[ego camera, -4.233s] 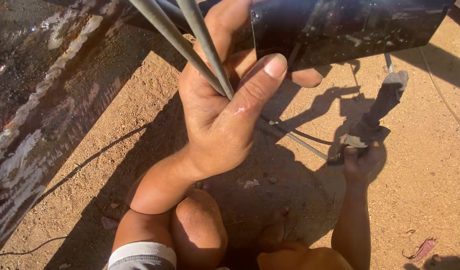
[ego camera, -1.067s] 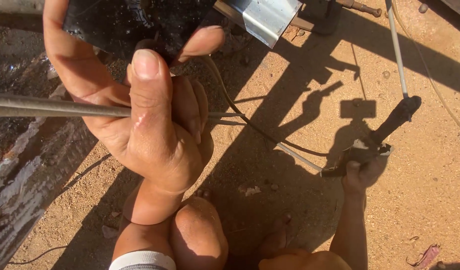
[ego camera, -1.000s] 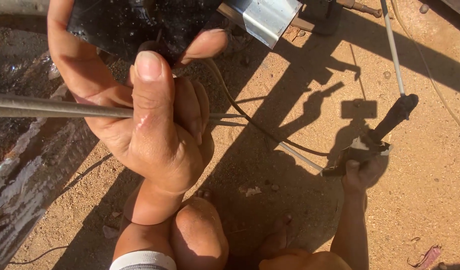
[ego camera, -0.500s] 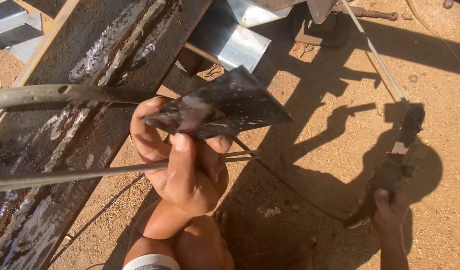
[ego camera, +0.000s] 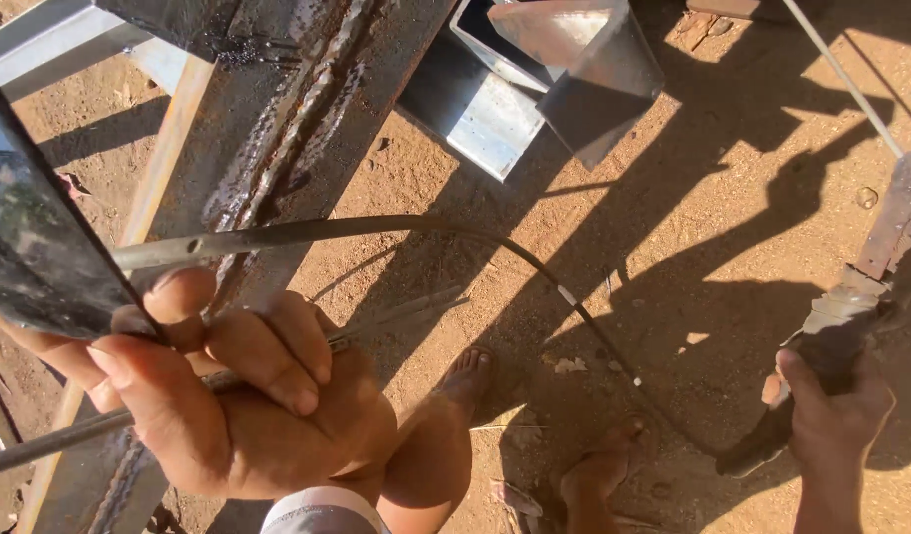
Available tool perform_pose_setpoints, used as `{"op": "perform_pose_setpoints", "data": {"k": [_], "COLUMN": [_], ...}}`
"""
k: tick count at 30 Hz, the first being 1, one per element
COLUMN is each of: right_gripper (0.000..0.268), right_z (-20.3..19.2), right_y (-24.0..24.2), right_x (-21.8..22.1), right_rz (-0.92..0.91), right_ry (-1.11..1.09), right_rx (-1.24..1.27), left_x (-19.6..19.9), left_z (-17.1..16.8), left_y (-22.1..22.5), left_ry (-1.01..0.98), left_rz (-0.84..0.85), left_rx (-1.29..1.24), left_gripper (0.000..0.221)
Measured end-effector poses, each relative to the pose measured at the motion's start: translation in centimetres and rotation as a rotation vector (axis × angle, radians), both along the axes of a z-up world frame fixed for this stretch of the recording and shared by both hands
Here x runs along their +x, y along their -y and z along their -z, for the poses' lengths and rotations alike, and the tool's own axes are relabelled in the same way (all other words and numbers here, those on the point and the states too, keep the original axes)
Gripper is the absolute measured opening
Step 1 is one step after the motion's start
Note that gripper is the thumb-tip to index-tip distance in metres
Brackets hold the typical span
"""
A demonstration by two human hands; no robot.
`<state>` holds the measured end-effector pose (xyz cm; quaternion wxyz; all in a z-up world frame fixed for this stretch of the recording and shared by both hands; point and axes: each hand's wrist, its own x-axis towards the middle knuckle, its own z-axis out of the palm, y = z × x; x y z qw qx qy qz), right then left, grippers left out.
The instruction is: Welding metal components together using a welding torch and protective glass
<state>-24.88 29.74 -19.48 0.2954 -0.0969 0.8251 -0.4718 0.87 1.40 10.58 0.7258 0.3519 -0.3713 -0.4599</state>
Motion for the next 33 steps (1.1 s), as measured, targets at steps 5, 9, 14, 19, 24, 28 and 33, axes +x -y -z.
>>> {"op": "perform_pose_setpoints", "data": {"k": [5, 9, 14, 19, 24, 28, 33], "right_gripper": [0.024, 0.039, 0.017, 0.019, 0.018, 0.028, 0.032], "right_z": [-8.6, -13.0, -21.9, -31.1, -35.3, -37.1, -42.0], "right_y": [-0.7, -4.8, -6.2, -4.3, -3.5, -5.2, -8.3], "right_x": [4.7, 9.0, 16.4, 21.6, 27.4, 31.9, 35.3], "right_rz": [0.236, 0.222, 0.686, 0.792, 0.973, 0.915, 0.73], "right_ry": [0.073, 0.151, 0.176, 0.274, 0.313, 0.374, 0.378], "right_rx": [-0.131, -0.117, -0.043, -0.08, -0.157, -0.311, -0.393], "left_x": [2.5, 4.1, 8.8, 11.0, 12.1, 15.9, 28.6], "left_z": [-6.3, -14.6, -24.5, -31.5, -34.6, -34.2, -34.8], "left_y": [0.7, 2.4, 5.2, 8.1, 9.0, 10.4, 10.7], "left_ry": [0.01, 0.16, 0.387, 0.59, 0.624, 0.74, 0.931], "left_rz": [-0.049, -0.072, 0.118, 0.422, 0.569, 0.528, 0.448], "left_rx": [0.131, 0.337, 0.282, 0.04, 0.063, 0.036, 0.206], "left_gripper": [0.057, 0.072, 0.046, 0.007, 0.006, 0.013, 0.028]}}
